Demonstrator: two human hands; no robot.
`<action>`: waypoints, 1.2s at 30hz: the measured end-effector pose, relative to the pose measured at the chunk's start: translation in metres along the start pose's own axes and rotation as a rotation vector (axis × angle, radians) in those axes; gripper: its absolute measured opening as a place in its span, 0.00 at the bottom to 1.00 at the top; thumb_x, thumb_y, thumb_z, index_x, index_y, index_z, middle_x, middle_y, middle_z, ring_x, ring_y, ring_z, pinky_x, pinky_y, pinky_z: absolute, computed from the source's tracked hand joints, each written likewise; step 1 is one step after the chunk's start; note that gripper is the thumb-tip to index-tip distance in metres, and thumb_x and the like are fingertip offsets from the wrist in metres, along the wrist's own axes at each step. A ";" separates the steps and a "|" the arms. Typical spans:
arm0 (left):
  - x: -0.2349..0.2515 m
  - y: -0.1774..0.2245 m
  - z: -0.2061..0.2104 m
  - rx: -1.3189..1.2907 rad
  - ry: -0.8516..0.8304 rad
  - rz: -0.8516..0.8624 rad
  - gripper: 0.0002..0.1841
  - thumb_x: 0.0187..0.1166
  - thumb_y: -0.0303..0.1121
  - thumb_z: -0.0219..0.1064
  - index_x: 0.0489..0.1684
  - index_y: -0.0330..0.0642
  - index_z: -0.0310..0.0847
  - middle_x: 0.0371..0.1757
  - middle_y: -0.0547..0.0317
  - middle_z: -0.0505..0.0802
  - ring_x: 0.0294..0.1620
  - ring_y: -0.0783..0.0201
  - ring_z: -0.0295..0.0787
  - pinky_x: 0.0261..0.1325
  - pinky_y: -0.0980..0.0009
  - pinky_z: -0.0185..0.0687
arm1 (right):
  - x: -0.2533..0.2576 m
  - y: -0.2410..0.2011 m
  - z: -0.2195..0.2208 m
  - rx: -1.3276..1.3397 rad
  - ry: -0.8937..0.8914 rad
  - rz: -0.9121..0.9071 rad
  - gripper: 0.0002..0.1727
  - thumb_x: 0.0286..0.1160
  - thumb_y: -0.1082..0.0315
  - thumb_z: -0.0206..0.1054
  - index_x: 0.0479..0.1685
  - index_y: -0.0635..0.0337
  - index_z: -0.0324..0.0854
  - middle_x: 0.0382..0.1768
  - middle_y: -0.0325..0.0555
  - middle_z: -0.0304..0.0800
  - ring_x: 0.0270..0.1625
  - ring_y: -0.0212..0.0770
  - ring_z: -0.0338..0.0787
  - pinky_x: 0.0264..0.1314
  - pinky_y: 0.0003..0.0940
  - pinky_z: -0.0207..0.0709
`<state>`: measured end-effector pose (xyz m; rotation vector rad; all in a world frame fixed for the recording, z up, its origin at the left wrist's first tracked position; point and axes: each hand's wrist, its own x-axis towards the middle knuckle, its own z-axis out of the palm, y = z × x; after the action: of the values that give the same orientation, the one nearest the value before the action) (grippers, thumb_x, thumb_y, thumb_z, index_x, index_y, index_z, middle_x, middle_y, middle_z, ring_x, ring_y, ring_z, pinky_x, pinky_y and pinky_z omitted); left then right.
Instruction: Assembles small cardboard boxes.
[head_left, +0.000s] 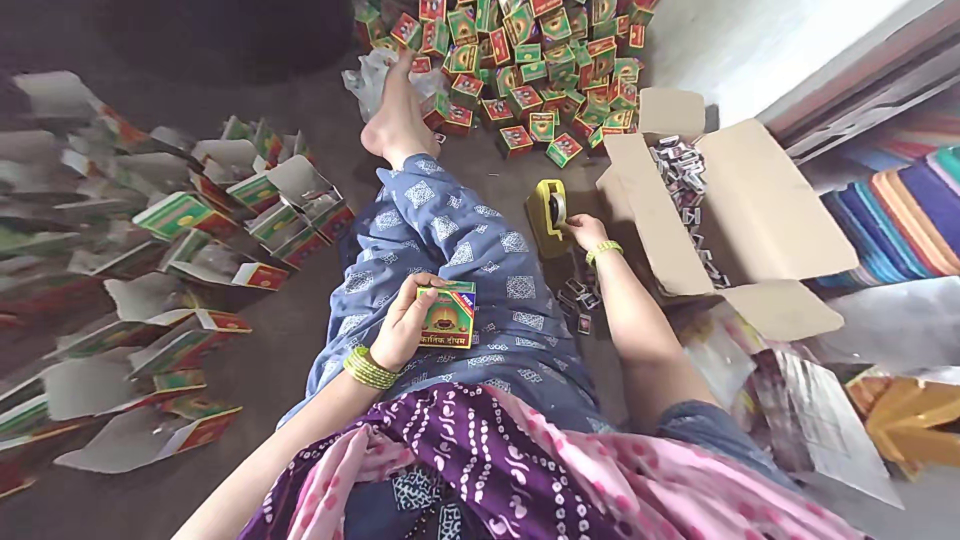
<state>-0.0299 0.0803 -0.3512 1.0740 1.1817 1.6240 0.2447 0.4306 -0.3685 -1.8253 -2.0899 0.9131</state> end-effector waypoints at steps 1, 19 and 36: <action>0.000 0.000 0.000 0.002 -0.001 -0.001 0.15 0.90 0.33 0.44 0.62 0.37 0.72 0.56 0.58 0.89 0.52 0.67 0.90 0.56 0.66 0.91 | 0.002 -0.001 0.000 0.014 0.003 0.026 0.23 0.74 0.59 0.77 0.65 0.61 0.86 0.61 0.57 0.92 0.68 0.55 0.88 0.76 0.59 0.75; -0.004 0.002 0.002 -0.012 0.004 0.015 0.14 0.91 0.33 0.46 0.63 0.37 0.71 0.56 0.59 0.89 0.52 0.67 0.91 0.57 0.65 0.91 | -0.055 0.013 0.006 0.169 0.063 0.170 0.20 0.73 0.55 0.78 0.56 0.60 0.91 0.58 0.58 0.92 0.66 0.55 0.88 0.74 0.61 0.73; -0.001 -0.007 0.001 0.184 0.088 0.174 0.13 0.92 0.34 0.50 0.59 0.36 0.76 0.69 0.50 0.83 0.66 0.61 0.85 0.66 0.60 0.86 | -0.217 -0.150 0.033 0.826 -0.388 -0.442 0.13 0.81 0.64 0.66 0.54 0.60 0.90 0.73 0.46 0.85 0.69 0.44 0.87 0.73 0.47 0.82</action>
<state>-0.0281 0.0811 -0.3580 1.2628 1.3482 1.7355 0.1489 0.2085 -0.2577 -0.7832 -1.7488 1.7333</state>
